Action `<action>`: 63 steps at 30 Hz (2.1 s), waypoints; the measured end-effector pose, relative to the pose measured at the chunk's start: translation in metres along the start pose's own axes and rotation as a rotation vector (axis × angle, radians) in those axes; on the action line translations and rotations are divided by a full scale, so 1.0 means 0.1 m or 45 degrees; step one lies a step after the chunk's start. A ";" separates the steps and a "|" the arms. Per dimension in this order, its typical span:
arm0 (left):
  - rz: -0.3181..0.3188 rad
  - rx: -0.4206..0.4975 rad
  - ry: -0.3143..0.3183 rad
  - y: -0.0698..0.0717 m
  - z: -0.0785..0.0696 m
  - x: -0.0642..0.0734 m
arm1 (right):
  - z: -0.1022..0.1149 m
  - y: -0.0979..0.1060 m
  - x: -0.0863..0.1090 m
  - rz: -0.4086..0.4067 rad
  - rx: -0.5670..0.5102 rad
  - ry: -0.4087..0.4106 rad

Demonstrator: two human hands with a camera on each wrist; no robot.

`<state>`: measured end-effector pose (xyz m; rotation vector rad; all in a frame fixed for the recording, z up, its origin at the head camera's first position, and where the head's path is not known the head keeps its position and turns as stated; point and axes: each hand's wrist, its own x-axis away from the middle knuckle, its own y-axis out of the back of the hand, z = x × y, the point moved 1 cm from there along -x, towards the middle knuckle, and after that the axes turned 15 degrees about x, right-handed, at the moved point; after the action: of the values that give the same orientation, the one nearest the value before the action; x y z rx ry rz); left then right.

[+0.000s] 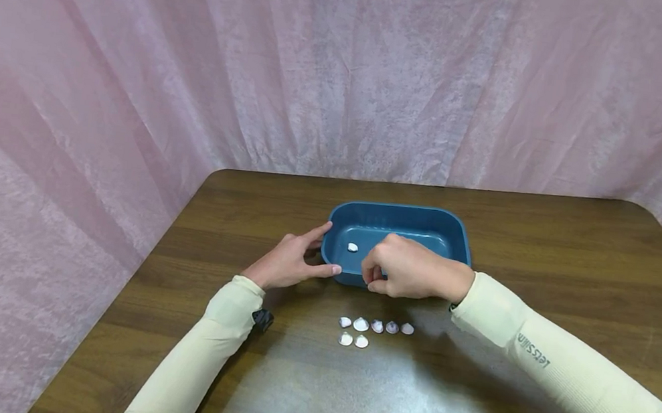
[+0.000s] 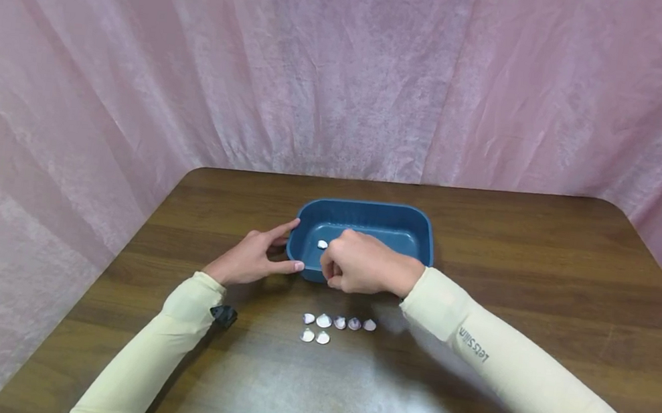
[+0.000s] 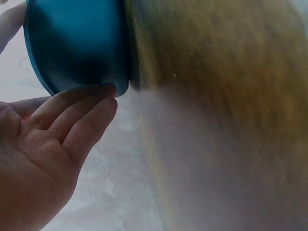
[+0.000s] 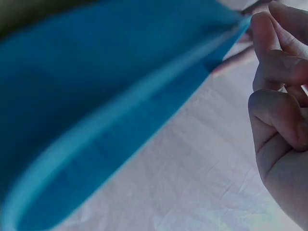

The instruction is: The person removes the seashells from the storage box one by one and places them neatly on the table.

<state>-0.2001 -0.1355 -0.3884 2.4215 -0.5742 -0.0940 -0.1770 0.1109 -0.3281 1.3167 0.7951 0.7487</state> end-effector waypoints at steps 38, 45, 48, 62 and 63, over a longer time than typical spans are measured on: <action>0.009 0.009 0.020 0.01 -0.01 0.01 | -0.66 -0.31 -0.74 0.530 0.183 -0.250; 0.003 0.016 0.019 0.03 -0.02 0.01 | -0.66 -0.36 -0.77 0.530 0.151 -0.301; 0.004 0.022 0.014 0.04 -0.02 0.02 | -0.64 -0.37 -0.78 0.534 0.156 -0.310; 0.011 0.024 0.030 0.04 0.00 0.04 | -0.61 -0.39 -0.76 0.483 0.096 -0.345; 0.011 0.024 0.033 0.04 0.00 0.04 | -0.62 -0.39 -0.76 0.484 0.092 -0.344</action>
<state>-0.1976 -0.1396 -0.3857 2.4349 -0.5765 -0.0535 -0.2685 0.0756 -0.3661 1.6179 0.3609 0.8209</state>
